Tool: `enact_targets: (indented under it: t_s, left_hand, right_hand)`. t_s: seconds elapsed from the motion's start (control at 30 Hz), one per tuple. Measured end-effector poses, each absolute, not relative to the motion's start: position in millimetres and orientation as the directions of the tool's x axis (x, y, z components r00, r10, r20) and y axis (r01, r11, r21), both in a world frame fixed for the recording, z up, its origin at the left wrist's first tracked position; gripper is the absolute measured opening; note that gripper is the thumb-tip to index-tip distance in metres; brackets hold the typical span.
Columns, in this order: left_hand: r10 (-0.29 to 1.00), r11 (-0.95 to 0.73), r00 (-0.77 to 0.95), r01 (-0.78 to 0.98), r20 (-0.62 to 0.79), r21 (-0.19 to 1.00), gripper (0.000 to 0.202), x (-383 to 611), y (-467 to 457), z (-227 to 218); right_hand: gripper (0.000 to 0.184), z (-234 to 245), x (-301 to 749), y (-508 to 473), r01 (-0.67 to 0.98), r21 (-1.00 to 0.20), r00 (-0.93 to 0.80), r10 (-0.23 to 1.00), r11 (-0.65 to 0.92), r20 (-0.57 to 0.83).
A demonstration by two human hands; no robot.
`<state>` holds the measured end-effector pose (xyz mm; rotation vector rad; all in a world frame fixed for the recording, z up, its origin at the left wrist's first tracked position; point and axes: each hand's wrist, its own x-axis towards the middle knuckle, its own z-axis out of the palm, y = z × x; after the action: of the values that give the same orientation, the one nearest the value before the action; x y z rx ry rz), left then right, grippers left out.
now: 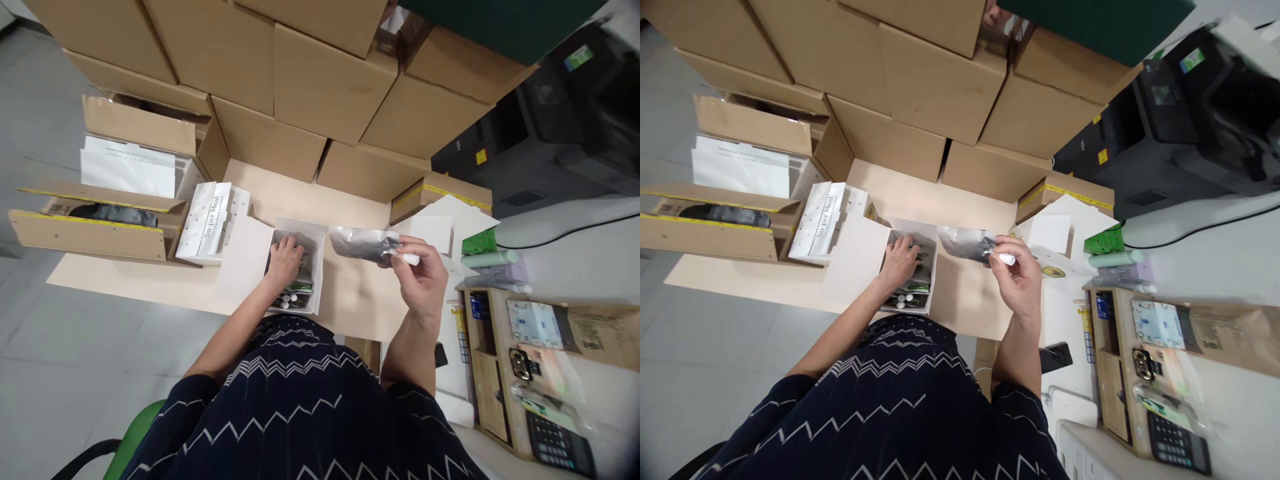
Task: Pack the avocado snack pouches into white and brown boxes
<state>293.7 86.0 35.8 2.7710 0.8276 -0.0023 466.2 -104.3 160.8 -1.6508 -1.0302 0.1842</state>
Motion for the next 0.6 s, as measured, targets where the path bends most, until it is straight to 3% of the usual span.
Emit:
enact_targets:
  t_s: [0.13, 0.33, 0.43, 0.53, 0.6]
  left_hand:
    - [0.542, -0.802, 0.832, 0.553, -0.116, 0.227, 0.026, 292.2, 84.9, 34.6]
    - [0.494, -0.832, 0.861, 0.508, -0.118, 0.222, 0.036, 282.9, 87.0, 35.2]
    - [0.479, -0.838, 0.870, 0.493, -0.117, 0.235, 0.036, 281.1, 87.8, 35.2]
    - [0.477, -0.835, 0.871, 0.491, -0.120, 0.247, 0.035, 280.3, 88.5, 34.2]
    - [0.473, -0.834, 0.873, 0.486, -0.115, 0.262, 0.033, 279.3, 89.3, 33.5]
  right_hand:
    - [0.010, 177.4, 442.8, -83.4, 0.609, -0.787, 0.434, 0.788, 0.100, 0.436]
    - [0.012, 140.4, 428.4, -23.9, 0.744, -0.649, 0.183, 0.884, 0.161, 0.429]
    - [0.017, 122.6, 426.6, -2.0, 0.833, -0.552, 0.099, 0.978, 0.018, 0.181]
    - [0.025, 111.2, 424.2, 12.8, 0.932, -0.321, 0.127, 0.982, -0.165, -0.138]
    - [0.030, 108.1, 422.5, 19.1, 0.963, -0.158, 0.178, 0.954, -0.220, -0.240]
